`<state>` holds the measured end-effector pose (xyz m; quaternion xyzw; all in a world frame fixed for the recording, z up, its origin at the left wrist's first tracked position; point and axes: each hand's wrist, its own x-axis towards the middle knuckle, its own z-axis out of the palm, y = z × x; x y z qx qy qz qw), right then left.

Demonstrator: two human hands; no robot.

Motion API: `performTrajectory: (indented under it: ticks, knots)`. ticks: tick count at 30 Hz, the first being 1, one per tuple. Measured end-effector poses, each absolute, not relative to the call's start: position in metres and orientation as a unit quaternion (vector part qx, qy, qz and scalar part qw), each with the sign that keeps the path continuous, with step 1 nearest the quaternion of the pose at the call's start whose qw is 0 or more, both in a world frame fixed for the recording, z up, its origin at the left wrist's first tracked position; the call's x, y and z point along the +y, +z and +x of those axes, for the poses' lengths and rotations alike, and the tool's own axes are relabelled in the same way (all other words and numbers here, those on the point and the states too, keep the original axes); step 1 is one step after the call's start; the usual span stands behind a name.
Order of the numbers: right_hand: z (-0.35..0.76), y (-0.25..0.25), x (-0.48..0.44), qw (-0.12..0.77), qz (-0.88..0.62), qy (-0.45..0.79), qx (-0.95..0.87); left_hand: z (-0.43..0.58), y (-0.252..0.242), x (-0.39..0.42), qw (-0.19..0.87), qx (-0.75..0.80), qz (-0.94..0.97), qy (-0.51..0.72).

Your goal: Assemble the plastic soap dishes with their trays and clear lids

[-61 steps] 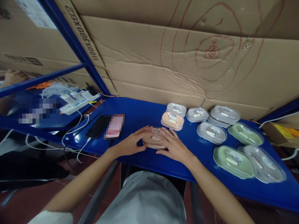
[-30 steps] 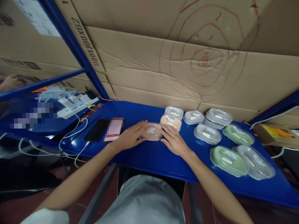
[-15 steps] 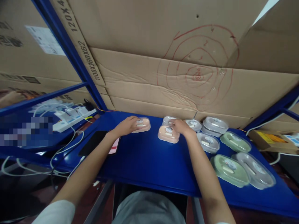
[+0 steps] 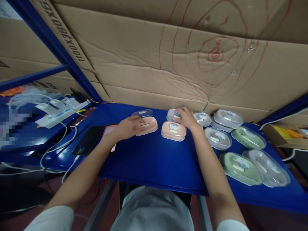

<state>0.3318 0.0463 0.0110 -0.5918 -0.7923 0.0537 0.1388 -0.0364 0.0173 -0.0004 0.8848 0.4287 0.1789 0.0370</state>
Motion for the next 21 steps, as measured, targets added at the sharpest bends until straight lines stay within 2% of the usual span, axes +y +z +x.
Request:
performTrajectory:
  ticks: [4,10,16,21]
  knots:
    - [0.334,0.018,0.045,0.142,-0.572,0.06,-0.806,-0.03,-0.002,0.011,0.055,0.378,0.913,0.146]
    - [0.33,0.032,0.038,0.151,-0.575,0.043,-0.803,-0.027,0.0,0.011,0.032,0.39,0.903,0.178]
    - [0.313,0.035,0.03,0.072,-0.56,0.08,-0.821,-0.027,0.004,0.011,-0.008,0.447,0.866,0.225]
    - [0.315,0.028,0.026,0.017,-0.565,0.114,-0.817,-0.024,0.002,0.009,0.009,0.445,0.872,0.203]
